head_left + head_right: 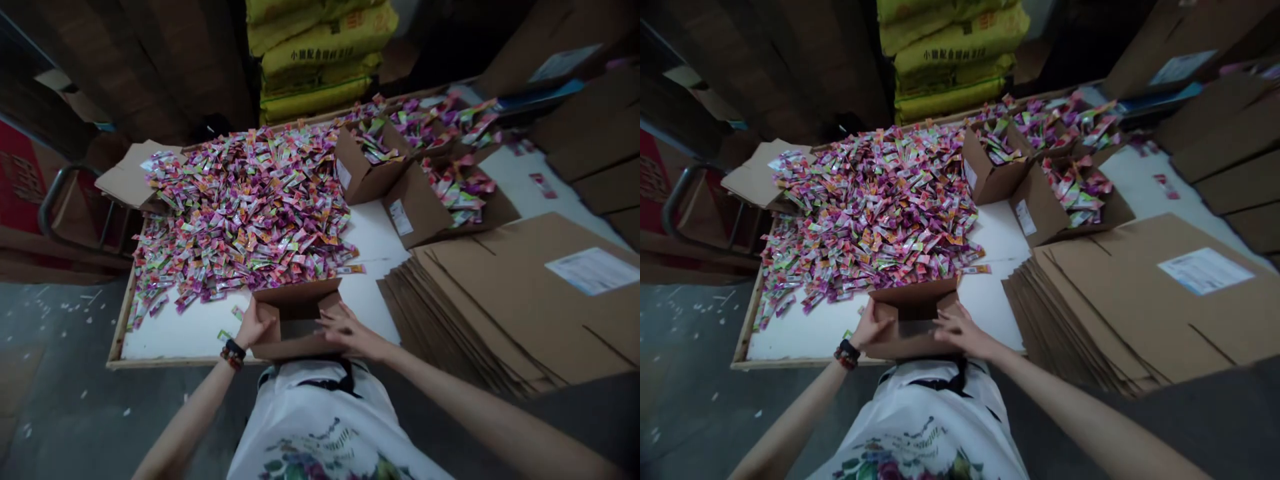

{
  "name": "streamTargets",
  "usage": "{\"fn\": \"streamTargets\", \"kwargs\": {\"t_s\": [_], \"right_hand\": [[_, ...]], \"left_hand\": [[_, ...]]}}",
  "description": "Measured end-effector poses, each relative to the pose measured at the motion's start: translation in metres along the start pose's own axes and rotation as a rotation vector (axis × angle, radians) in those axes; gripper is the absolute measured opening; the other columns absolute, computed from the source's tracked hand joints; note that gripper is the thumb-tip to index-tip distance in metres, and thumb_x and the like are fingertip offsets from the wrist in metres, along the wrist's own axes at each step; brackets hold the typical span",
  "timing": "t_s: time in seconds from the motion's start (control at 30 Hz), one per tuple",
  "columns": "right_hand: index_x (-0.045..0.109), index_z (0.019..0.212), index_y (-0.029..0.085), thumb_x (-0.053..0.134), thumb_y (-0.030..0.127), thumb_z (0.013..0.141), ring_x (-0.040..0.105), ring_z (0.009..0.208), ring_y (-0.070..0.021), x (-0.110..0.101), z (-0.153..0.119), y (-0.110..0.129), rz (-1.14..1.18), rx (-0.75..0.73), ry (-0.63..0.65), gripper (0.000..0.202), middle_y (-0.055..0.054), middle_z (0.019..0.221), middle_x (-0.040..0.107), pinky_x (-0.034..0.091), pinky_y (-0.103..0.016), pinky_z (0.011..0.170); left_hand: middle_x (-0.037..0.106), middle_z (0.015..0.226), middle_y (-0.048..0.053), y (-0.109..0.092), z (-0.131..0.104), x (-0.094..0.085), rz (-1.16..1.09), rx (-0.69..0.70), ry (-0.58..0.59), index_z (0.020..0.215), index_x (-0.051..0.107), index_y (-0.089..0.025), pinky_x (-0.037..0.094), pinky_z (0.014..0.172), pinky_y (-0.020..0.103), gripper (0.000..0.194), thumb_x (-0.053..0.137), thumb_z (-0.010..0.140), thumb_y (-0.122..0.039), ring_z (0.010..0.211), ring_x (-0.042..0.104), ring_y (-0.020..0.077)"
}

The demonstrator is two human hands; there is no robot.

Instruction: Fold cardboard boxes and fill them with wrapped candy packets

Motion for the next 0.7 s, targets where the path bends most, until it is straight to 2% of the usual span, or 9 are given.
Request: {"fn": "streamTargets", "kwargs": {"t_s": [0.1,0.13,0.2,0.27,0.37,0.43,0.5,0.6,0.7], "right_hand": [[0.068,0.113,0.014,0.05,0.066,0.087,0.062,0.105,-0.0312,-0.014,0.0,-0.014,-0.046,0.092,-0.569,0.06,-0.017,0.107,0.068,0.044,-0.053,0.1],[0.063,0.12,0.013,0.052,0.063,0.087,0.059,0.109,-0.0326,-0.012,-0.006,-0.01,-0.162,0.074,-0.7,0.061,-0.019,0.113,0.066,0.045,-0.051,0.097],[0.053,0.135,0.012,0.057,0.055,0.088,0.045,0.128,-0.0388,0.001,-0.015,0.009,-0.486,-0.006,-0.791,0.064,-0.023,0.133,0.055,0.035,-0.057,0.104],[0.044,0.145,0.015,0.057,0.047,0.09,0.029,0.141,-0.0414,0.017,-0.016,0.025,-0.768,-0.094,-0.681,0.064,-0.022,0.147,0.043,0.017,-0.065,0.111],[0.047,0.144,0.019,0.047,0.042,0.097,0.037,0.139,-0.0339,0.032,-0.006,0.032,-0.938,-0.226,-0.329,0.052,-0.017,0.146,0.048,0.015,-0.062,0.114],[0.05,0.142,0.016,0.04,0.043,0.1,0.04,0.138,-0.03,0.037,0.002,0.032,-0.964,-0.323,-0.123,0.051,-0.017,0.145,0.049,0.022,-0.056,0.115],[0.046,0.145,0.015,0.038,0.046,0.1,0.034,0.142,-0.0312,0.038,0.011,0.03,-0.959,-0.383,0.012,0.055,-0.019,0.149,0.043,0.023,-0.059,0.114],[0.031,0.152,0.015,0.042,0.06,0.094,0.024,0.146,-0.0367,0.04,0.024,0.023,-0.875,-0.374,0.17,0.074,-0.022,0.156,0.026,0.013,-0.069,0.113],[0.025,0.153,0.008,0.05,0.079,0.077,0.012,0.147,-0.0418,0.044,0.035,0.016,-0.775,-0.3,0.286,0.107,-0.027,0.157,0.013,0.001,-0.07,0.113]], "left_hand": [[0.064,0.125,0.015,-0.018,0.008,-0.007,-0.037,0.057,0.194,0.122,0.055,-0.014,0.045,0.102,0.049,0.058,0.071,0.068,-0.026,0.116,0.06,0.0295],[0.064,0.127,0.014,-0.028,0.006,-0.01,0.032,0.104,0.228,0.122,0.058,-0.015,0.044,0.104,0.049,0.053,0.067,0.07,-0.02,0.117,0.06,0.029],[0.062,0.133,0.011,-0.049,-0.007,-0.009,0.262,0.197,0.308,0.126,0.061,-0.02,0.041,0.107,0.049,0.052,0.06,0.075,-0.012,0.123,0.057,0.0284],[0.054,0.143,0.009,-0.066,-0.033,0.008,0.501,0.27,0.472,0.133,0.058,-0.023,0.034,0.112,0.056,0.051,0.058,0.083,-0.018,0.134,0.047,0.0334],[0.029,0.157,0.014,-0.081,-0.069,0.041,0.743,0.317,0.666,0.148,0.041,-0.014,0.016,0.116,0.065,0.07,0.052,0.09,-0.051,0.147,0.015,0.0426],[0.023,0.157,0.023,-0.084,-0.075,0.057,0.817,0.304,0.635,0.15,0.033,-0.004,0.014,0.117,0.063,0.095,0.044,0.085,-0.072,0.147,0.013,0.0437],[0.017,0.157,0.028,-0.081,-0.067,0.071,0.853,0.305,0.559,0.152,0.024,-0.001,0.012,0.116,0.064,0.114,0.038,0.076,-0.085,0.147,0.013,0.0451],[0.001,0.159,0.029,-0.066,-0.052,0.086,0.898,0.369,0.482,0.154,0.007,0.0,-0.002,0.113,0.069,0.129,0.037,0.068,-0.091,0.147,-0.002,0.0475],[-0.001,0.158,0.031,-0.05,-0.039,0.091,0.935,0.382,0.485,0.153,0.002,0.004,-0.004,0.113,0.068,0.133,0.04,0.066,-0.09,0.147,-0.002,0.0469]]}}
Point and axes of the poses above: each hand's wrist, its own z-axis towards the middle knuckle, its own x-axis out of the palm, y = z × x, the point moved 7 cm from there along z, towards the middle knuckle
